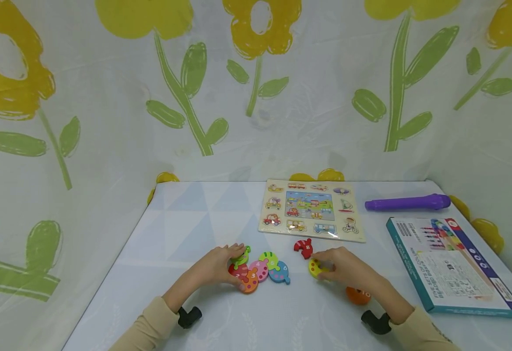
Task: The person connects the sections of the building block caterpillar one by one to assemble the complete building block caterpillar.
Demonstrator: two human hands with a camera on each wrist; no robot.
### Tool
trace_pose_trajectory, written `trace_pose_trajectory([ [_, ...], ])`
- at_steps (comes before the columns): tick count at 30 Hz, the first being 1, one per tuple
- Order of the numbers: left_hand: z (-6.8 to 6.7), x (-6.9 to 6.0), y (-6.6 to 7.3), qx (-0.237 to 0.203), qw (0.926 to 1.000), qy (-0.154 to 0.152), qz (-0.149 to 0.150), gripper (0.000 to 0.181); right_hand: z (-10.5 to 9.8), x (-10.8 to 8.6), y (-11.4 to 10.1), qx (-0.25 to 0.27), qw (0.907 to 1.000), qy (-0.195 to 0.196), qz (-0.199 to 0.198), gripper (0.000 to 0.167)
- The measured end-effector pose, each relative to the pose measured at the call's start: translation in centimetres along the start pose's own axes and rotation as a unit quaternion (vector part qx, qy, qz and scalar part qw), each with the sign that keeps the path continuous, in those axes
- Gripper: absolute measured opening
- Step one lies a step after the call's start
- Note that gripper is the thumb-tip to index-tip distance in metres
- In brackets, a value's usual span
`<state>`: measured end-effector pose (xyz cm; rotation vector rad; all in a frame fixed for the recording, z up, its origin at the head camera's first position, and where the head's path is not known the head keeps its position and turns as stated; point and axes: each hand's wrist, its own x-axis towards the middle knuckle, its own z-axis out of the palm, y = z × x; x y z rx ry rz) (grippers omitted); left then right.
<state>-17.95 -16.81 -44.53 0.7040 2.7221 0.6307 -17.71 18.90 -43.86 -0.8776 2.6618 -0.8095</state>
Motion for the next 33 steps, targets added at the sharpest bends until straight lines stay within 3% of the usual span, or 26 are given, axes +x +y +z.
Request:
trace_pose_trajectory([
  [12, 0.0, 0.0, 0.0, -0.001, 1.0, 0.002, 0.002, 0.099, 1.0, 0.4, -1.2, -0.043, 0.999, -0.007, -0.012, 0.044],
  [19, 0.0, -0.1, 0.1, -0.003, 1.0, 0.004, -0.002, 0.1, 1.5, 0.7, -1.8, -0.025, 0.9993, -0.017, -0.02, 0.043],
  [25, 0.0, -0.1, 0.1, -0.006, 1.0, 0.006, -0.004, 0.1, 1.9, 0.7, -2.8, 0.006, 0.9993, -0.037, 0.006, 0.041],
  [33, 0.1, -0.1, 0.1, -0.006, 0.9999, 0.006, -0.006, 0.1, 2.3, 0.3, -3.1, -0.008, 0.999, -0.043, -0.011, 0.041],
])
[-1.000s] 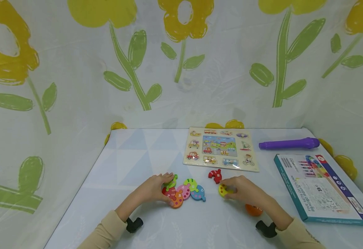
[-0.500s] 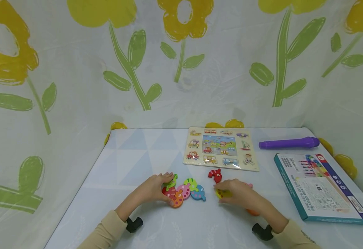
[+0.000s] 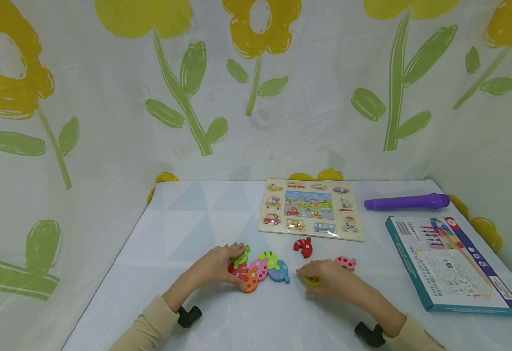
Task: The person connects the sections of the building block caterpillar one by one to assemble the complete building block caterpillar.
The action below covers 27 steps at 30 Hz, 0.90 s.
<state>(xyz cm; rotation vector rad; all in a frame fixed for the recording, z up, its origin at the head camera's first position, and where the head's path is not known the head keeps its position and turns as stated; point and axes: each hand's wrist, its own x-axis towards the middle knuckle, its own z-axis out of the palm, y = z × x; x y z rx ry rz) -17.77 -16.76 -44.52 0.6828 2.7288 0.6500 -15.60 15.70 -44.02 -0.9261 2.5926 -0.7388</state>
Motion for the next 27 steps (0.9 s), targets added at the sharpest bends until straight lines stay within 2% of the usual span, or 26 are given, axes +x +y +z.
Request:
trace_pose_trajectory([
  [9, -0.1, 0.0, 0.0, 0.0, 1.0, 0.0, 0.001, 0.099, -0.9, -1.1, 0.0, -0.023, 0.9977, 0.034, 0.054, 0.044],
  [17, -0.1, 0.1, 0.0, 0.006, 1.0, -0.002, 0.003, 0.099, -1.5, -1.5, 1.0, -0.044, 0.995, 0.06, 0.066, 0.046],
  [22, -0.2, 0.0, 0.2, 0.005, 1.0, -0.005, 0.001, 0.098, -1.3, -1.4, 1.3, -0.034, 0.9932, 0.058, 0.095, 0.046],
  [27, -0.2, 0.0, 0.3, 0.003, 1.0, -0.006, 0.003, 0.097, -1.0, -1.1, 1.2, -0.027, 0.9942, 0.047, 0.093, 0.046],
])
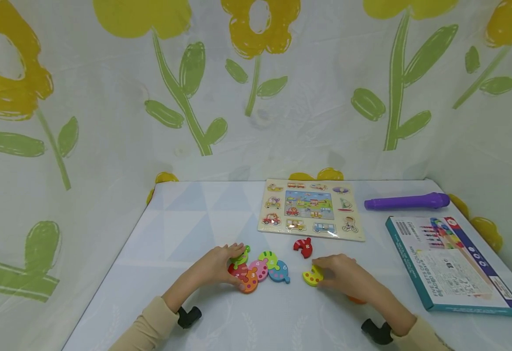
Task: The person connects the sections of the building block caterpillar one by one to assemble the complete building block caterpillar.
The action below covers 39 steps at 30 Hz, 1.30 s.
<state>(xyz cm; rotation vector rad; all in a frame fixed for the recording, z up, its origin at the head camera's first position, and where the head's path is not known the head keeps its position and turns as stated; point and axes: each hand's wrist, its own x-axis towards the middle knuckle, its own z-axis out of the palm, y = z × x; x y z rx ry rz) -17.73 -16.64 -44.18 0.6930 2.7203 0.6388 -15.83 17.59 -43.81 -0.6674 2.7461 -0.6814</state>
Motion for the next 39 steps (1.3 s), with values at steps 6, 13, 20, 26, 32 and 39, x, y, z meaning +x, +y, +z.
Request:
trace_pose_trajectory([
  [6, 0.0, 0.1, 0.0, 0.0, 1.0, 0.0, -0.002, 0.097, 0.4, 0.2, -0.6, -0.016, 0.9997, -0.001, -0.017, 0.048],
  [13, 0.1, 0.2, -0.2, 0.002, 1.0, 0.0, -0.001, 0.097, 0.7, 0.5, -1.0, -0.014, 0.9996, -0.007, -0.024, 0.047],
  [20, 0.1, 0.2, -0.2, 0.005, 1.0, -0.001, -0.002, 0.096, 0.7, 0.4, -1.3, -0.015, 0.9994, -0.009, -0.03, 0.049],
  [26, 0.1, 0.2, -0.1, 0.007, 1.0, -0.003, -0.004, 0.096, 0.3, 0.2, -2.0, -0.011, 0.9992, -0.009, -0.038, 0.051],
  [32, 0.1, 0.3, -0.2, 0.004, 1.0, -0.002, -0.005, 0.097, 0.0, 0.3, -2.7, -0.005, 0.9988, -0.011, -0.047, 0.049],
  [39, 0.2, 0.3, -0.3, 0.002, 1.0, -0.003, -0.008, 0.098, 0.2, 0.4, -3.4, -0.012, 0.9985, -0.008, -0.052, 0.049],
])
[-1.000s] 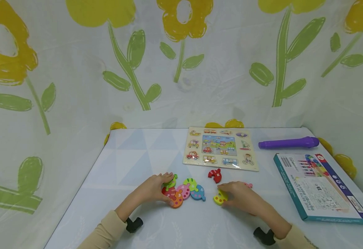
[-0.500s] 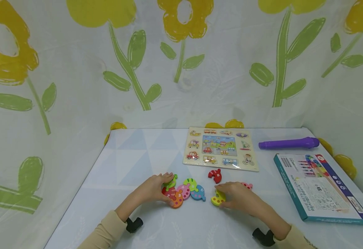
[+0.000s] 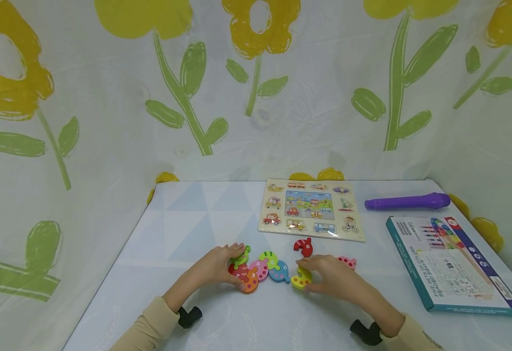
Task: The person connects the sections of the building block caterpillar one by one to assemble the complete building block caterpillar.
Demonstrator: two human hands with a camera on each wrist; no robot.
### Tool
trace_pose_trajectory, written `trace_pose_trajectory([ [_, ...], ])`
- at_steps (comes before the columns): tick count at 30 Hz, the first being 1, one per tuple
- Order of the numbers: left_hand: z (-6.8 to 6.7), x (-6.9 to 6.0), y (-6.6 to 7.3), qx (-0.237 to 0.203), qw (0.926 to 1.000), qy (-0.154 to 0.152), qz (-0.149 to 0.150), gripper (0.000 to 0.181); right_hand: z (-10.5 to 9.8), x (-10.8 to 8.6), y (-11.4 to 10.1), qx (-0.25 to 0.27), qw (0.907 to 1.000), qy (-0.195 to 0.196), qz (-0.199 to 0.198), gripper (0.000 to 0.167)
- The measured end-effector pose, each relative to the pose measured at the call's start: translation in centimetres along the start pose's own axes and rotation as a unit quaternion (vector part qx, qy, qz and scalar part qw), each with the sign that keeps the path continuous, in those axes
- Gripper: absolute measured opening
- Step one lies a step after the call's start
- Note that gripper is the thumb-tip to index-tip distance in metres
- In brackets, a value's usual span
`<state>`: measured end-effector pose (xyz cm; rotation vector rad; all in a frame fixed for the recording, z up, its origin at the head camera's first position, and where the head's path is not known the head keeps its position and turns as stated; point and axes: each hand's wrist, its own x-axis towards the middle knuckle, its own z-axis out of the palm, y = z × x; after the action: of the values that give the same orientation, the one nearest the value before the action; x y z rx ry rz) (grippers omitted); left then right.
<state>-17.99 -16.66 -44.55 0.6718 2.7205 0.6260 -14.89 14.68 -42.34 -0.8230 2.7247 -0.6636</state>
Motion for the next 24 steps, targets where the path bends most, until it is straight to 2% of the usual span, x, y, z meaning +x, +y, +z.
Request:
trace_pose_trajectory([
  [15, -0.1, -0.2, -0.1, 0.001, 0.9998, 0.011, 0.016, 0.1, 1.1, 0.7, -0.6, -0.001, 0.9997, -0.003, -0.022, 0.05],
  [24, 0.0, -0.2, 0.0, 0.004, 0.9999, 0.008, 0.014, 0.1, 1.6, 1.0, -0.9, -0.024, 0.9991, 0.012, -0.034, 0.05],
])
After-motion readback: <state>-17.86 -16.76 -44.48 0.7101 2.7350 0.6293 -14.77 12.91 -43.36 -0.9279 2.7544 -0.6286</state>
